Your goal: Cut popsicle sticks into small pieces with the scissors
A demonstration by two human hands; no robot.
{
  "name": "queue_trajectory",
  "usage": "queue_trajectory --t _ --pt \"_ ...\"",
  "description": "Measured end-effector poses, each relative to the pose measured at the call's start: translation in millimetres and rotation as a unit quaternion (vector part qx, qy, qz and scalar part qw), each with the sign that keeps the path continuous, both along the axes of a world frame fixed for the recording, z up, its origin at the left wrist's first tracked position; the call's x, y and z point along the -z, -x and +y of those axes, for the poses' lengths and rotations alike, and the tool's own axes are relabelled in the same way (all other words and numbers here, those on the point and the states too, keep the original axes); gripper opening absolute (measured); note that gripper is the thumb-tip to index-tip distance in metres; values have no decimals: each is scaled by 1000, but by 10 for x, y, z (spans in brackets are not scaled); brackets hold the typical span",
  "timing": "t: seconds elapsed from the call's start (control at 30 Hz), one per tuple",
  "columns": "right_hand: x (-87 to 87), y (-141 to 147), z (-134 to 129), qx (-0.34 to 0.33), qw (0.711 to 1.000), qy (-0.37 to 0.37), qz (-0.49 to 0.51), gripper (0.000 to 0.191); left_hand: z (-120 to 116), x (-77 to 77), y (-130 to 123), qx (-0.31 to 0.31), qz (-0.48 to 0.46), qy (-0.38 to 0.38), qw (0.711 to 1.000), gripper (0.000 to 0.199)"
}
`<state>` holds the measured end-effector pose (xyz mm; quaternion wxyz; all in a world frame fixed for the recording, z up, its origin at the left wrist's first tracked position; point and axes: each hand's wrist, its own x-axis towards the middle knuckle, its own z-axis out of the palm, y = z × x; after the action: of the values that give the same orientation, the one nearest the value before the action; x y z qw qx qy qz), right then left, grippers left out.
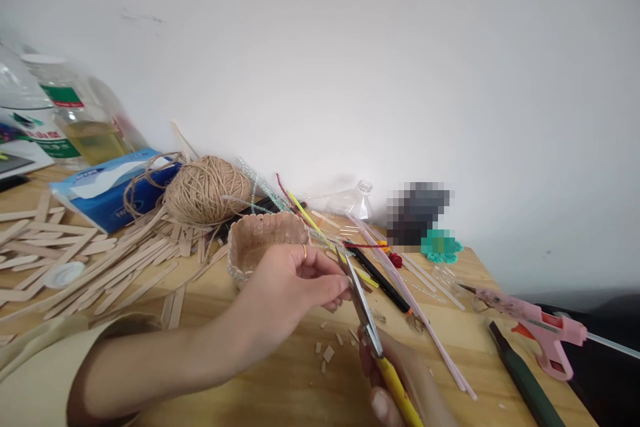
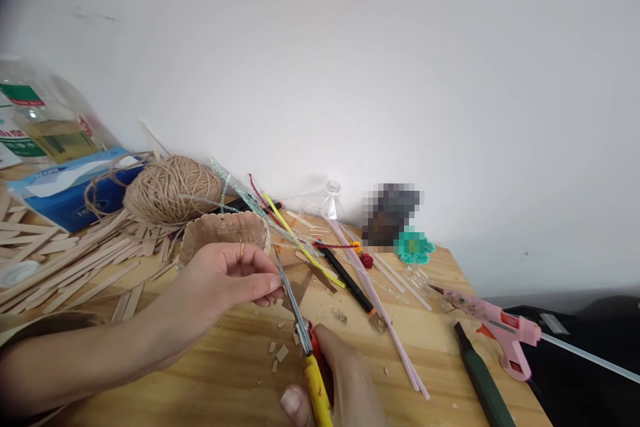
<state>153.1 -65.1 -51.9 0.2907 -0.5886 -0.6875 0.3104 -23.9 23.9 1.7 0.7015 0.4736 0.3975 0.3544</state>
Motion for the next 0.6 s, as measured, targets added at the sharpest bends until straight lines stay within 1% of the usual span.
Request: queue_trajectory --t 0.07,0.17,0.33,0.5,0.6 --pt "-12 34 25 -3 1000 -2 0 59 -4 7 -4 -5 -4 2 1000 11" --pt "-51 96 60 3 1000 18 -8 64 -11 16 -7 -9 -5 5 1000 10" --pt "-103 144 71 19 999 37 -13 63 -25 25 -3 -8 -14 1 1000 9" --pt "-91 133 60 20 999 43 -8 63 -28 33 -8 -3 -25 0 1000 10" --pt "-76 137 58 20 999 34 -8 63 -23 34 -11 -5 -25 2 1000 10"
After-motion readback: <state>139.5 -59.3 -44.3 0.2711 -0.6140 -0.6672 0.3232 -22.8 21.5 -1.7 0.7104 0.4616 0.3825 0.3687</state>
